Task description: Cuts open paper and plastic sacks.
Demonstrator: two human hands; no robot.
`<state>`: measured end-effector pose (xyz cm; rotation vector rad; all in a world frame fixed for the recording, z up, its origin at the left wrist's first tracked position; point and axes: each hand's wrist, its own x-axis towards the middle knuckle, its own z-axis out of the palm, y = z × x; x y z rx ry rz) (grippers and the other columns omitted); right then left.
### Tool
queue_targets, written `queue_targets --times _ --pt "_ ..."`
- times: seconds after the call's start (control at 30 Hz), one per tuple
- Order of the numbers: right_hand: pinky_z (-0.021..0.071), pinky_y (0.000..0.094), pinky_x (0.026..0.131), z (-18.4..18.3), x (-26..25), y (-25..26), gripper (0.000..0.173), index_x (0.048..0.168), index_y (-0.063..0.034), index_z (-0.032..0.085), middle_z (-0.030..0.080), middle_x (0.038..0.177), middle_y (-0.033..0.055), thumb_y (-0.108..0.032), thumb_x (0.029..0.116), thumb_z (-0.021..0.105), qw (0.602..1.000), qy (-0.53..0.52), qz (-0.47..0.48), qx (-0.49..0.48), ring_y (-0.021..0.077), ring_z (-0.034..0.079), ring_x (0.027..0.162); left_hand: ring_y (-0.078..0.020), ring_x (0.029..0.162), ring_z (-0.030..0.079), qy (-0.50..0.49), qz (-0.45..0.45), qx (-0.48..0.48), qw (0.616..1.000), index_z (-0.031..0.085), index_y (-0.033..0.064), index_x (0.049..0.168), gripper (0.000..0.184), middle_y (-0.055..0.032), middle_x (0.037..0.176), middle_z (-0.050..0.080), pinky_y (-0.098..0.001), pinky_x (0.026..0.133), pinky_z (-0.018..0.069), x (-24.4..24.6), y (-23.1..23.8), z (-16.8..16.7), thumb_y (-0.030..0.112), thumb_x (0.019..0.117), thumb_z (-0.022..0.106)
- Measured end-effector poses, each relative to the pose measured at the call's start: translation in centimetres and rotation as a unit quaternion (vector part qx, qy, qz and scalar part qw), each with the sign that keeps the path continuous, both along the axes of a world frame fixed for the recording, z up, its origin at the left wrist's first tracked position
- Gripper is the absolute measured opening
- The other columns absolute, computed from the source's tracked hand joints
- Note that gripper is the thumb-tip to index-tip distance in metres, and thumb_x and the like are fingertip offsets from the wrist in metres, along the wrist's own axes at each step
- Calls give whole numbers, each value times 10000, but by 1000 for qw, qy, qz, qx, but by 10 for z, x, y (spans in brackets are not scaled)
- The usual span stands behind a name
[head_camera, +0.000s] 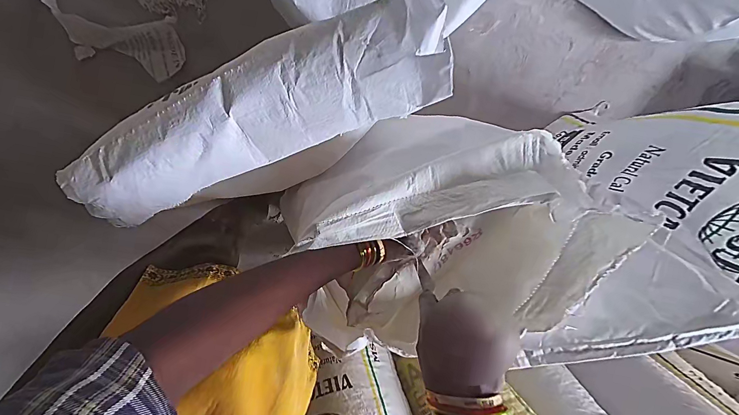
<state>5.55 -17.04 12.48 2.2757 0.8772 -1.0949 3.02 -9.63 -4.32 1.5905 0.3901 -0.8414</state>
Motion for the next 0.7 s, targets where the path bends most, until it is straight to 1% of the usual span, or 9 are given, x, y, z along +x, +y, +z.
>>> queue_targets --times 0.13,0.2,0.27,0.3,0.4,0.5,0.57,0.63,0.7 --pt "541 501 623 -8 7 3 270 1127 68 727 688 1038 327 87 946 527 1000 -6 26 16 462 717 871 -372 1443 439 -19 -18 0 1000 510 -97 1430 439 -297 1478 512 -458 1217 283 2 8 3 190 1103 446" --pt "544 525 684 -11 17 12 303 1200 73 697 675 1090 338 71 984 484 999 26 28 -21 480 705 931 -395 1410 476 -40 -19 15 999 543 -119 1385 412 -316 1434 545 -473 1196 310 6 12 7 157 1093 449" --pt "534 541 782 -15 28 26 337 1295 75 642 652 1178 348 22 1044 423 994 71 27 -75 486 684 1024 -399 1445 435 -18 -69 6 997 490 -130 1424 416 -321 1484 495 -473 1205 289 19 27 28 115 1102 395" --pt "527 538 812 -19 32 31 339 1300 87 625 645 1192 345 6 1060 400 991 90 32 -95 478 676 1053 -397 1465 406 -7 -104 3 995 460 -127 1446 422 -316 1513 463 -472 1210 278 24 34 36 111 1108 376" --pt "532 527 784 -30 39 35 315 1223 124 637 666 1124 333 17 1055 393 987 107 63 -98 462 692 1012 -377 1452 427 4 -122 5 993 478 -118 1431 419 -303 1495 488 -458 1201 296 28 42 45 137 1110 393" --pt "541 567 754 -27 52 26 320 1271 78 638 653 1152 338 52 1036 421 988 103 75 -82 490 692 970 -392 1427 456 -12 -96 19 995 512 -122 1403 405 -315 1458 520 -466 1194 303 31 43 46 126 1104 398" --pt "537 590 693 -19 64 9 302 1240 48 681 662 1090 342 76 1000 500 993 84 78 -43 508 694 889 -398 1431 450 -3 -74 27 997 510 -128 1410 406 -328 1461 514 -468 1199 289 36 41 48 110 1099 403" --pt "534 585 641 -13 77 -5 287 1231 8 715 672 1021 333 31 990 559 993 77 87 -12 504 695 815 -382 1437 448 1 -89 30 996 496 -122 1424 411 -312 1474 509 -450 1197 297 41 43 49 108 1102 388" --pt "531 592 665 -13 82 -1 286 1260 -10 703 672 1034 327 -26 1020 549 992 101 72 -21 506 691 834 -377 1447 437 9 -89 23 996 491 -131 1420 404 -310 1482 503 -438 1203 292 41 44 50 96 1106 376"
